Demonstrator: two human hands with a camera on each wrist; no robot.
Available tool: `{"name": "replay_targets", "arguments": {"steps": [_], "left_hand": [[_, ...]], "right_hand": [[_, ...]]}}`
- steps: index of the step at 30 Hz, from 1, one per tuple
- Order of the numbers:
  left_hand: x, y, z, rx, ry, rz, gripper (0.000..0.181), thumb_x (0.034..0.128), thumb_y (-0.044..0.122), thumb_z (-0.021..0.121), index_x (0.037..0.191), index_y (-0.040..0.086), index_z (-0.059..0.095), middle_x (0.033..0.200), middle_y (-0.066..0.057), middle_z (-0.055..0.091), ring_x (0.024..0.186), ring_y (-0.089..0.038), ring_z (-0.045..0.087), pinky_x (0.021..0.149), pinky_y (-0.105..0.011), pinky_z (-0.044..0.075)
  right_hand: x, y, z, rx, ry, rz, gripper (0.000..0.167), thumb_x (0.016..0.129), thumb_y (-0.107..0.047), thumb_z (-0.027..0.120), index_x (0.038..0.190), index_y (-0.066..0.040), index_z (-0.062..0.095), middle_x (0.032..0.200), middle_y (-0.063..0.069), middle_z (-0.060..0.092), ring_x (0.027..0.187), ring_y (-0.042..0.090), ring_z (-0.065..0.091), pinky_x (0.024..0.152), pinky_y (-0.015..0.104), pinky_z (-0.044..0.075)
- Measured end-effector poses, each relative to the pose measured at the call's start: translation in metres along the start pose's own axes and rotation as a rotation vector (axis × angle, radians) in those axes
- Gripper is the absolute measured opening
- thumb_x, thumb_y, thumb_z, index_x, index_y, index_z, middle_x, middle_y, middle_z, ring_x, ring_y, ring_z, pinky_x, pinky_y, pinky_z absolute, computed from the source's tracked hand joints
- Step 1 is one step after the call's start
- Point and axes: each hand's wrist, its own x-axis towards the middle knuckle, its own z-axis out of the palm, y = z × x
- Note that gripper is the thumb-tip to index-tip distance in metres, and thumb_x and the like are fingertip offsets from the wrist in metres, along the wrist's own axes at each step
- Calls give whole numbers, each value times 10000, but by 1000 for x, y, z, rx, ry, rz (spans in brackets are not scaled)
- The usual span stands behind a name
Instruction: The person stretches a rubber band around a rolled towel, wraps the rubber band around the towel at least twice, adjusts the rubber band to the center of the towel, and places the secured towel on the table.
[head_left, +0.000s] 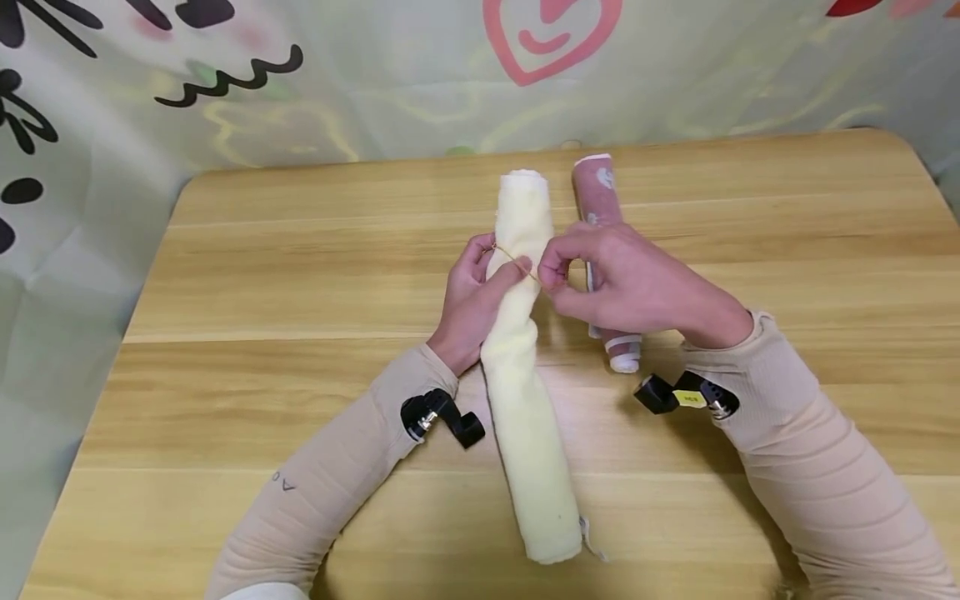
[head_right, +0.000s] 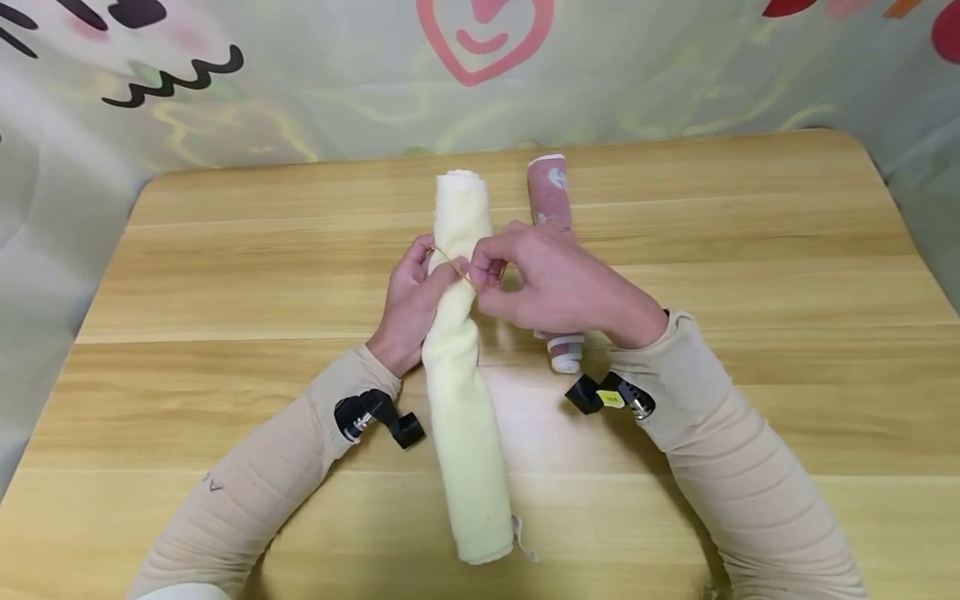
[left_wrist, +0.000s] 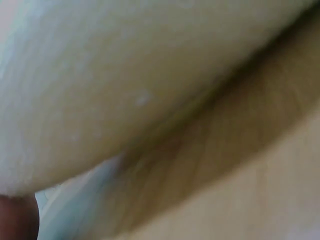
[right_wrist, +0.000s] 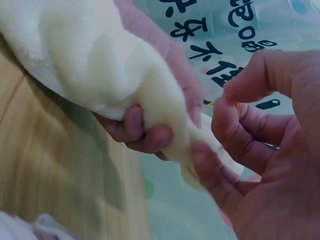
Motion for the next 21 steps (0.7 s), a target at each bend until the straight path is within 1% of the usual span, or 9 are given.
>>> {"name": "replay_targets", "arguments": {"steps": [2, 5, 8, 9, 12, 15, 16, 18, 21], "left_hand": [[0, 0, -1, 13, 3, 3, 346, 964, 69, 645, 1288, 126, 535, 1142, -27, 672, 889, -107, 690, 738, -238, 607], [-1, -1, -3, 9, -28, -12, 297, 1012, 119, 619, 1289, 191, 539, 1047, -43, 688, 798, -132, 700, 663, -275, 610], [-1, -1, -4, -8, -74, -48, 245, 1057, 175, 571, 1286, 243, 520, 931, -48, 698, 701, -157, 701, 586, -301, 600], [-2, -1, -4, -7, -91, -63, 234, 1065, 190, 560, 1285, 253, 513, 894, -56, 700, 672, -166, 701, 571, -308, 598], [-2, -1, -5, 17, -123, -88, 238, 1070, 214, 548, 1302, 235, 497, 855, -45, 703, 639, -151, 686, 561, -290, 582], [-4, -1, -6, 41, -133, -98, 266, 1052, 235, 526, 1312, 182, 500, 887, -12, 685, 666, -110, 662, 594, -256, 568], [-5, 0, -7, 50, -135, -96, 283, 1045, 251, 501, 1313, 162, 506, 904, 4, 672, 690, -92, 648, 613, -241, 559], [-6, 0, -7, 60, -137, -97, 320, 1024, 299, 448, 1282, 126, 523, 920, 29, 640, 737, -68, 621, 653, -221, 537], [-7, 2, -7, 81, -120, -108, 387, 1010, 348, 418, 1222, 61, 566, 904, 41, 618, 762, -55, 597, 683, -211, 522]], "right_hand": [[0, -1, -1, 14, -11, 0, 160, 852, -29, 648, 832, -188, 650, 861, -9, 609, 786, 152, 524, 700, 258, 437], [0, 1, -2, 39, -21, -17, 171, 852, -30, 627, 812, -193, 657, 850, -21, 609, 807, 127, 532, 686, 248, 447], [-1, 3, -4, 111, -34, -60, 206, 880, -14, 605, 824, -194, 688, 858, -46, 658, 796, 104, 544, 670, 253, 439], [-1, 4, -5, 151, -41, -71, 227, 893, 4, 589, 833, -184, 700, 855, -45, 675, 794, 91, 567, 681, 246, 457], [-2, 6, -6, 296, -56, -94, 294, 905, 92, 524, 867, -121, 724, 832, -11, 711, 751, 104, 618, 646, 226, 483], [-1, 7, -4, 449, -61, -72, 315, 935, 142, 476, 906, -38, 733, 825, 23, 727, 785, 124, 690, 747, 200, 590], [-1, 8, -4, 486, -60, -64, 310, 943, 146, 476, 915, -20, 735, 831, 23, 734, 795, 129, 698, 773, 203, 604], [0, 8, -2, 531, -52, -46, 288, 950, 148, 492, 928, -1, 738, 838, 10, 745, 808, 137, 713, 831, 228, 620], [1, 11, -2, 547, -47, -45, 257, 952, 143, 514, 920, 6, 728, 821, 5, 731, 792, 146, 694, 809, 218, 609]]}}
